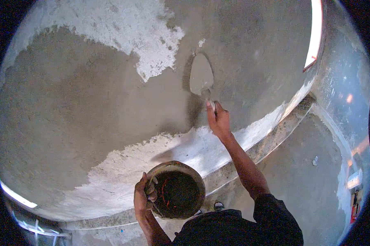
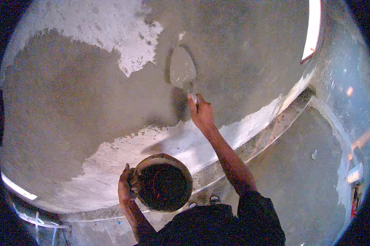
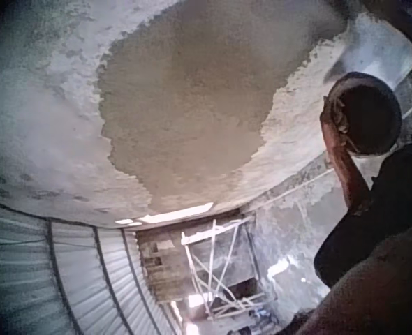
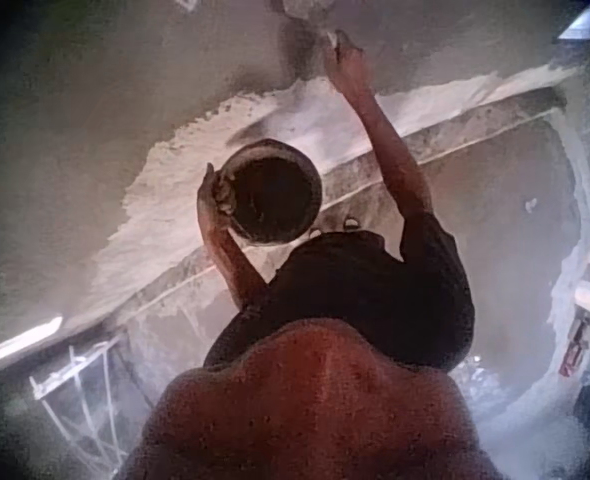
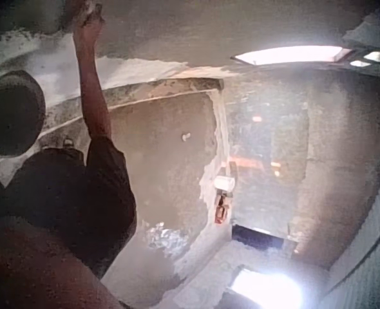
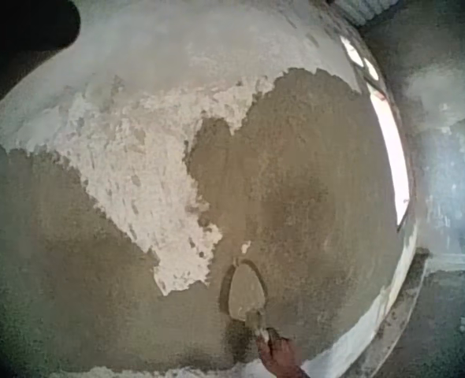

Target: The person holds a bucket of mortar, scoops the mortar using a trowel, and spreads it across the wall.

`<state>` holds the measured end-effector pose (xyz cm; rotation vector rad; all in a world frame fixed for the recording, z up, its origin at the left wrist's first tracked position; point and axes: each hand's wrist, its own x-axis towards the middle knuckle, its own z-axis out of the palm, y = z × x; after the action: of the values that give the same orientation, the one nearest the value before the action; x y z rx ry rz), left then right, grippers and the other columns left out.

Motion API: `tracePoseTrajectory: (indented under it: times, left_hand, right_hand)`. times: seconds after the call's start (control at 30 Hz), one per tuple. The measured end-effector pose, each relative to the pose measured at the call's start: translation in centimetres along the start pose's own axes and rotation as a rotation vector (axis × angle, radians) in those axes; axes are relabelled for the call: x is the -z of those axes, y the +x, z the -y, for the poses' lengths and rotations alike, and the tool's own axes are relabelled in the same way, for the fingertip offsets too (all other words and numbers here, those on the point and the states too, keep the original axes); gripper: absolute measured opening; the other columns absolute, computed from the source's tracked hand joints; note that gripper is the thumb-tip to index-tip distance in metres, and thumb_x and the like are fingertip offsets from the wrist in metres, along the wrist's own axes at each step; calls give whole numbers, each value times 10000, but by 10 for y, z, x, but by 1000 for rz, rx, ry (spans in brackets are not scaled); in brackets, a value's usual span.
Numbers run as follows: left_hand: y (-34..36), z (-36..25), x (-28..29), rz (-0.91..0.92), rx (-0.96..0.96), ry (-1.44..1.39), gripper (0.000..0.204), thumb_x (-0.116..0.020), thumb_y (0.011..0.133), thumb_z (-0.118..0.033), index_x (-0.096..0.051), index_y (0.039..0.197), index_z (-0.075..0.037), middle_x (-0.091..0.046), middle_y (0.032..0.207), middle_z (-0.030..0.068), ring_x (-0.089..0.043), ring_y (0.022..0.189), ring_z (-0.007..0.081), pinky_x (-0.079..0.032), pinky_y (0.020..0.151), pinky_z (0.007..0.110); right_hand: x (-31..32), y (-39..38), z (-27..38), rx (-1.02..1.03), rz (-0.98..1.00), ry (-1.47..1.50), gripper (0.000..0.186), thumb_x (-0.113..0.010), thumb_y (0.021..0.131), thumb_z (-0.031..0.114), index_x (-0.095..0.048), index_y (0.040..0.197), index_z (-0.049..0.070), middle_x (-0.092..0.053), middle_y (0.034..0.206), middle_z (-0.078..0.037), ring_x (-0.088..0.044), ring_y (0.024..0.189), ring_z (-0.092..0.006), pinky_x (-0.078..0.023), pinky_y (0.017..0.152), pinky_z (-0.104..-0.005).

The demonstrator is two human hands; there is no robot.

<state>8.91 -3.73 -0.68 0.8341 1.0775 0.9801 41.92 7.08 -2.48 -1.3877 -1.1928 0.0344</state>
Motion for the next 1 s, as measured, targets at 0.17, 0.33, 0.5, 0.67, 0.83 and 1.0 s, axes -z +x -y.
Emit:
tracePoseTrajectory:
  times: [0.17, 0.33, 0.5, 0.67, 0.83, 1.0]
  left_hand:
    - [-4, 4, -22, -2, -5, 3, 404, -448, 905, -421, -550, 751, -62, -377, 475, -53, -286, 340, 55, -194, 327, 209]
    - [1, 7, -31, -5, -31, 15, 375, -471, 895, -402, -542, 741, -67, -388, 488, -51, -284, 353, 48, -193, 334, 209]
    - [-4, 6, -53, -50, -17, 1, 320, -486, 888, -359, -534, 723, -90, -372, 496, -57, -265, 360, 50, -176, 337, 220]
    - [-1, 14, -51, -36, 77, -86, 272, -524, 865, -338, -520, 702, -120, -335, 483, -66, -250, 355, 57, -168, 342, 222]
    - [3, 21, -44, 131, 164, -322, 280, -507, 873, -372, -513, 710, -145, -284, 458, -65, -228, 325, 73, -167, 303, 232]
    - [4, 7, -50, 220, 186, -402, 367, -422, 888, -455, -528, 771, -124, -270, 460, -73, -211, 319, 70, -162, 297, 221]
  right_hand:
    - [-25, 8, -27, 62, -14, -166, 429, -521, 868, 333, -498, 1028, -64, -546, 562, -226, -569, 537, -397, -456, 496, -453]
    - [-12, -59, -54, 0, 202, -175, 360, -528, 860, 307, -507, 929, -45, -534, 575, -239, -569, 562, -410, -446, 513, -461]
    - [50, -97, -43, 7, 232, -86, 315, -628, 804, 284, -527, 790, -14, -524, 535, -164, -551, 489, -330, -423, 472, -395]
    - [99, -96, -30, -54, 642, -214, 384, -680, 760, 336, -537, 880, 0, -549, 662, -142, -510, 580, -172, -441, 562, -343]
    - [129, -83, 7, 104, 972, -483, 375, -582, 804, 402, -527, 941, 57, -562, 772, -168, -590, 756, -341, -485, 659, -453]
    - [139, -77, 27, 351, 1126, -607, 323, -606, 790, 379, -545, 919, 89, -570, 899, -104, -578, 887, -298, -493, 698, -406]
